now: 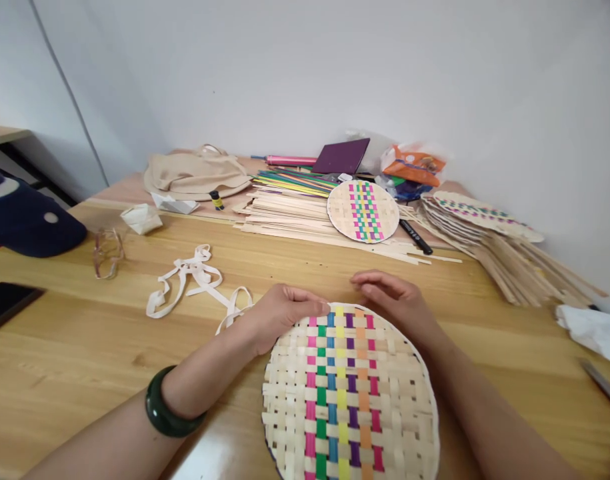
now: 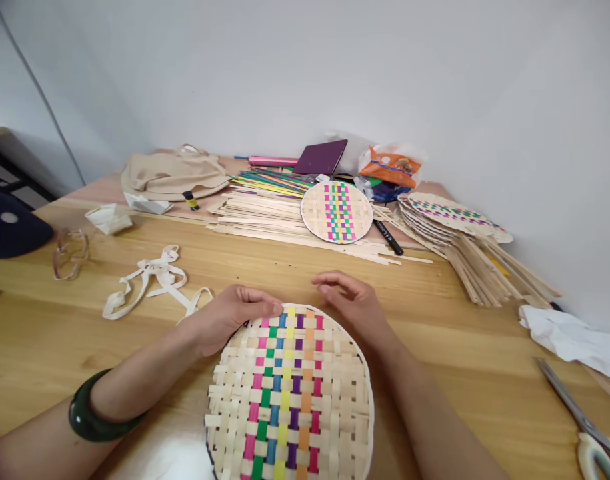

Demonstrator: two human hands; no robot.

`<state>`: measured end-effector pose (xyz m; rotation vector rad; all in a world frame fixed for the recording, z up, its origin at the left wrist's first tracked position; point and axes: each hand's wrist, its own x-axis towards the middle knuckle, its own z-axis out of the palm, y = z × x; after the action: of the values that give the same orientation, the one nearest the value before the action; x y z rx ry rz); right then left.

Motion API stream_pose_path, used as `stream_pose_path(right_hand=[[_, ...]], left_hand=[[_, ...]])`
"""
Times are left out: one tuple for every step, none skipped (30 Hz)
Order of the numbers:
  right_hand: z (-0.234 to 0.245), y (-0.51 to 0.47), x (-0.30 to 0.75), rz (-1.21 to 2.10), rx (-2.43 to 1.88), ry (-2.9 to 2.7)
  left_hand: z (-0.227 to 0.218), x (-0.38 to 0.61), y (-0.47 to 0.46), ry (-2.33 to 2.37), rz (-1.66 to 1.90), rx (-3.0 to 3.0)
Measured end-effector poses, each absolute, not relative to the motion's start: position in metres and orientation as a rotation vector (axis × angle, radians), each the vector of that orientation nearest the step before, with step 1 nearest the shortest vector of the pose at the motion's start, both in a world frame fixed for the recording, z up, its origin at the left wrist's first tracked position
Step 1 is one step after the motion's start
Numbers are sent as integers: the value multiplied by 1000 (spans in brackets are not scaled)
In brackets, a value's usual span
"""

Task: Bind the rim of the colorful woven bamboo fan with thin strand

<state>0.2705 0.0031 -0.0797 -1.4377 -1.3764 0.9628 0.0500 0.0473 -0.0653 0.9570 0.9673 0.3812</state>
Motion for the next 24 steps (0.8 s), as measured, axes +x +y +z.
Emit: stream_pose_path(right_hand=[[-78, 4, 274, 895, -1433, -1366], [-75, 4, 276, 825, -1408, -1381], [-71, 3, 277, 752, -1372, -1435], [-66, 1, 275, 667, -1324, -1528], [-61, -1, 272, 567, -1273, -1641], [-56, -4, 267, 459, -1226, -1758], [-51, -7, 260, 350, -1186, -1868], [-47, -10, 254, 248, -1156, -1957], [-43, -13, 247, 158, -1133, -2026], [-40, -16, 241, 83, -1117, -2079], [-37, -19, 235, 23, -1101, -2121], [-34, -23, 230, -26, -1083, -2149], [-31, -28, 225, -64, -1060, -2169], [-28, -33, 221, -91, -1031, -2179], [-25, -40, 217, -107, -1000, -2170], [-21, -48, 212, -113, -976, -2125], [-18, -58, 209, -104, -966, -2045], [-14, -69, 206, -65, -973, -1932], [-10, -81, 204, 20, -997, -1794], [-5, -94, 204, 162, -1029, -1659], [-1, -108, 205, 345, -1055, -1543], [4, -122, 208, 543, -1072, -1452], [8, -137, 213, 724, -1078, -1383], [13, -152, 220, 826, -1081, -1337]], left_hand=[[-64, 50, 47, 979, 390, 983], [-63, 50, 47, 990, 399, 1013], [-62, 50, 46, 1000, 412, 1045], [-61, 51, 44, 1006, 428, 1077], [-60, 52, 42, 1011, 443, 1105], [-58, 52, 40, 1014, 455, 1130], [-56, 53, 37, 1011, 463, 1152], [-54, 53, 34, 1006, 471, 1171], [-51, 53, 31, 998, 481, 1186], [-47, 52, 27, 994, 489, 1196], [-43, 50, 23, 997, 497, 1204], [-39, 48, 18, 1002, 503, 1213], [-36, 46, 13, 1010, 509, 1221], [-33, 44, 7, 1020, 516, 1228], [-31, 42, 1, 1034, 527, 1237], [-30, 40, -4, 1050, 544, 1253], [-29, 39, -10, 1072, 566, 1266], [-30, 38, -16, 1098, 588, 1270], [-31, 36, -21, 1124, 608, 1267], [-33, 35, -26, 1139, 626, 1258], [-34, 33, -30, 1144, 644, 1246], [-36, 30, -33, 1144, 663, 1233], [-37, 27, -36, 1144, 683, 1225], [-39, 23, -39, 1145, 706, 1225]])
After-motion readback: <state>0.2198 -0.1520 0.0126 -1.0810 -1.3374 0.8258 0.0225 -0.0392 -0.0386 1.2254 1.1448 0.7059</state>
